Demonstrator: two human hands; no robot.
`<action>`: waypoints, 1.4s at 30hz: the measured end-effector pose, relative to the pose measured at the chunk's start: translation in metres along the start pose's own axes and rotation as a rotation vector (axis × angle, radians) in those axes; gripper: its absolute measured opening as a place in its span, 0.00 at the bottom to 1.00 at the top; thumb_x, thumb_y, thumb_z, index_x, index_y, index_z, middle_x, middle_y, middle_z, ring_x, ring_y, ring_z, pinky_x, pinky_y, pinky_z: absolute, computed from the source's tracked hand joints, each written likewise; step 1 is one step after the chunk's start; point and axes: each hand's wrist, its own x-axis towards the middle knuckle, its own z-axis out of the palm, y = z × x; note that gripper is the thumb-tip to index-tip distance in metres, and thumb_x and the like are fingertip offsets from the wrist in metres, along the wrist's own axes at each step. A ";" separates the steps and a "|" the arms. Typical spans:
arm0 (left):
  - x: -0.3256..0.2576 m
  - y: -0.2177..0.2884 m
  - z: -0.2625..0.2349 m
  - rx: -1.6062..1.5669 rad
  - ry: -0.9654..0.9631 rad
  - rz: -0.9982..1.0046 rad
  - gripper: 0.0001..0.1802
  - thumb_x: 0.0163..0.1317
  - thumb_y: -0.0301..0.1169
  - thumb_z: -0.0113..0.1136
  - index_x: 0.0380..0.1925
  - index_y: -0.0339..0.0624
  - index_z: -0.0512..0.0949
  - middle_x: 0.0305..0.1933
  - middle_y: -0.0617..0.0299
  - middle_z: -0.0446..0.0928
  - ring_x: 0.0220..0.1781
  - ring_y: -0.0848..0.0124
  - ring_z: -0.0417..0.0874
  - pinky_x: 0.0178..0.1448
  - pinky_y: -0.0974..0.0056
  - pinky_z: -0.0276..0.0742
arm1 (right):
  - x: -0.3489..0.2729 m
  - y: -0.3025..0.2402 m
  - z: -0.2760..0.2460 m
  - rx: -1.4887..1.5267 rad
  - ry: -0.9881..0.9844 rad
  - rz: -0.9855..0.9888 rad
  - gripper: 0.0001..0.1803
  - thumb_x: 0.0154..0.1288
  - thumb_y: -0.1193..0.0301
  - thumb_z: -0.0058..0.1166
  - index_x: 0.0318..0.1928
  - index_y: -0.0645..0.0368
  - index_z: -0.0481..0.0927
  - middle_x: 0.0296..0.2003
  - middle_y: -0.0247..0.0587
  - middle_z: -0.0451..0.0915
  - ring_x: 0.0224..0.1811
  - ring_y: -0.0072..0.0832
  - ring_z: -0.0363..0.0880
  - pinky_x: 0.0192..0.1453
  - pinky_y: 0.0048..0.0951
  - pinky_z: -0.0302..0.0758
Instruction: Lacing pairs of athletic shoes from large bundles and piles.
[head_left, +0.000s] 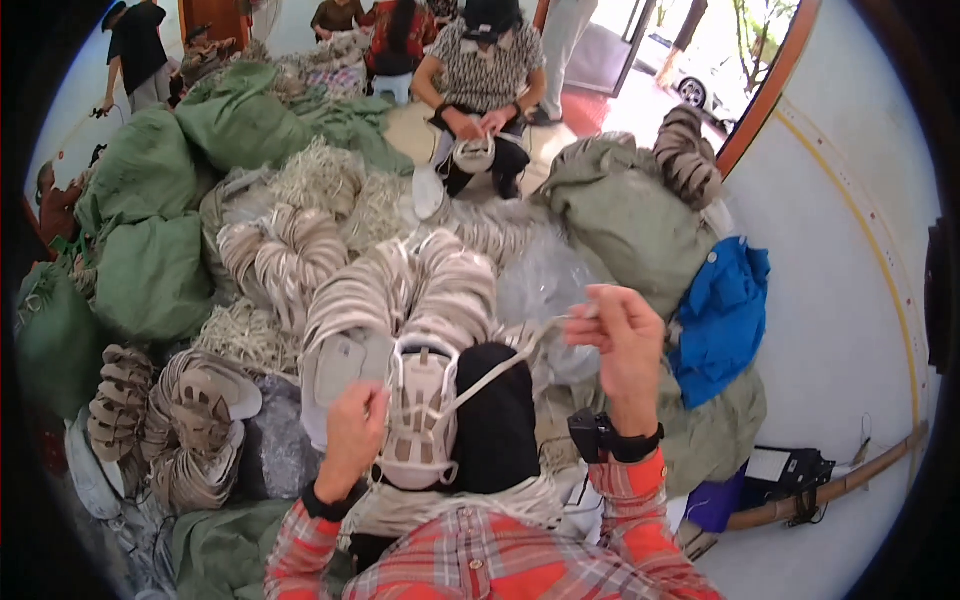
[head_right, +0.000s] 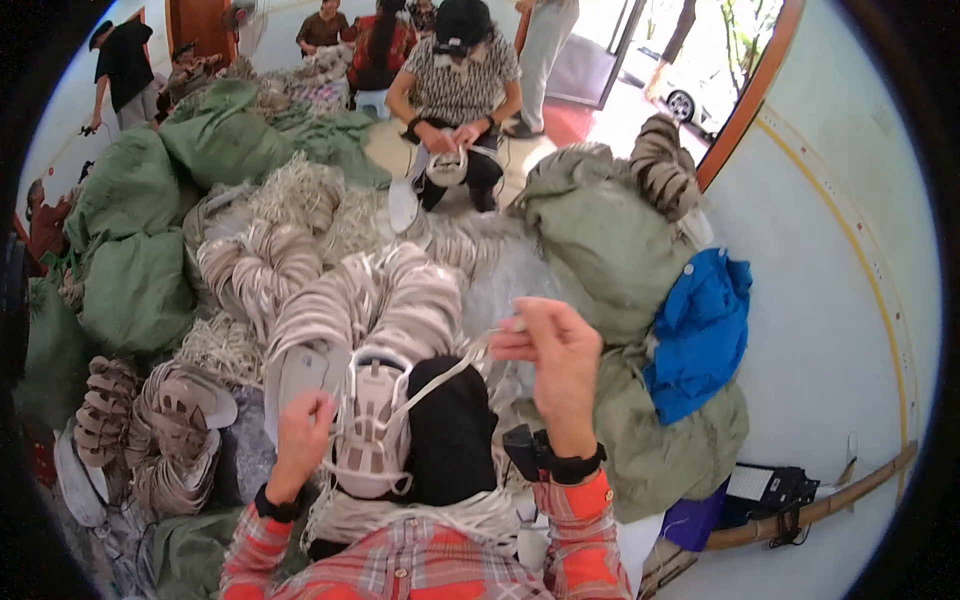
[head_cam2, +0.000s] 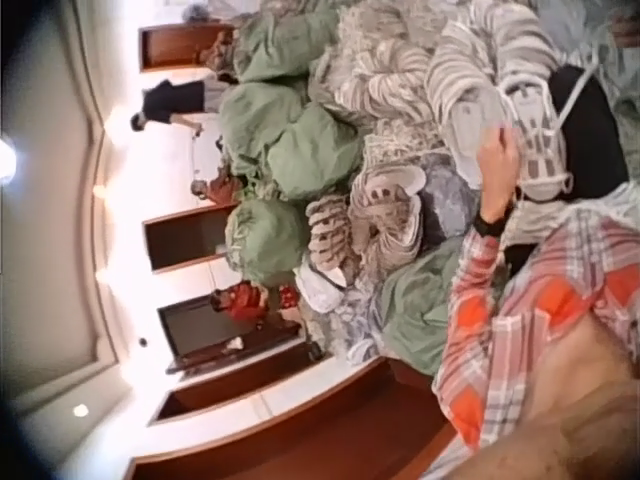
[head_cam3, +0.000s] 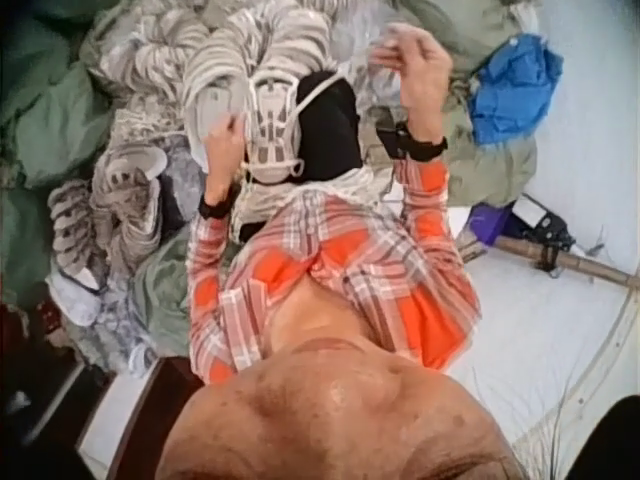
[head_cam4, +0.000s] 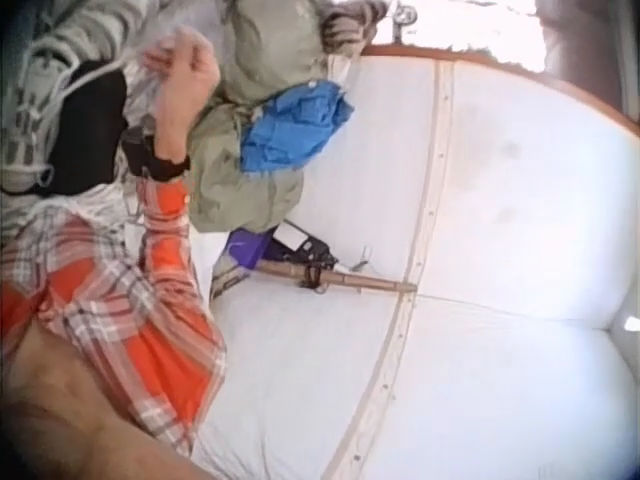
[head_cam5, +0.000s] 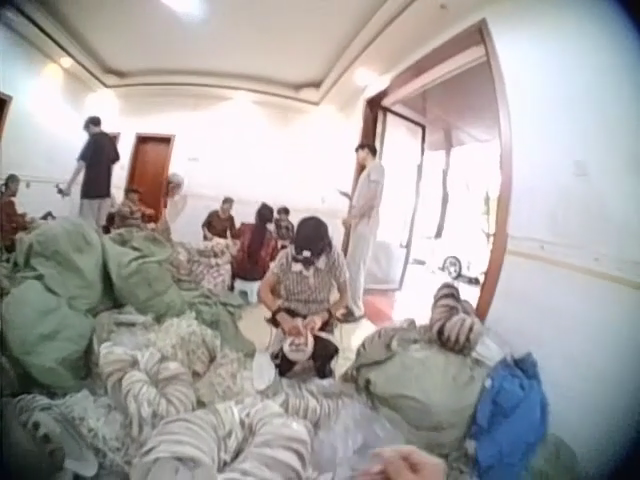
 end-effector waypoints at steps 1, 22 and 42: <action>0.017 0.017 0.002 -0.279 -0.076 -0.155 0.07 0.63 0.28 0.53 0.32 0.36 0.76 0.24 0.57 0.76 0.21 0.69 0.76 0.25 0.65 0.69 | -0.009 0.008 0.007 -0.031 -0.112 0.096 0.11 0.66 0.72 0.51 0.44 0.67 0.76 0.30 0.45 0.81 0.26 0.30 0.82 0.28 0.25 0.80; 0.003 0.067 0.022 -0.345 -0.187 0.036 0.08 0.61 0.25 0.54 0.39 0.33 0.75 0.31 0.48 0.76 0.29 0.50 0.78 0.30 0.60 0.72 | -0.064 0.087 0.041 -0.012 -0.425 0.368 0.08 0.62 0.76 0.56 0.39 0.67 0.78 0.27 0.37 0.80 0.23 0.18 0.77 0.25 0.18 0.76; -0.086 -0.004 0.019 -0.028 -0.285 0.419 0.11 0.50 0.24 0.60 0.35 0.38 0.74 0.36 0.55 0.73 0.37 0.59 0.76 0.42 0.58 0.73 | 0.025 -0.165 -0.007 -0.751 -0.663 -0.552 0.13 0.64 0.67 0.51 0.45 0.63 0.76 0.33 0.36 0.77 0.31 0.22 0.76 0.35 0.21 0.75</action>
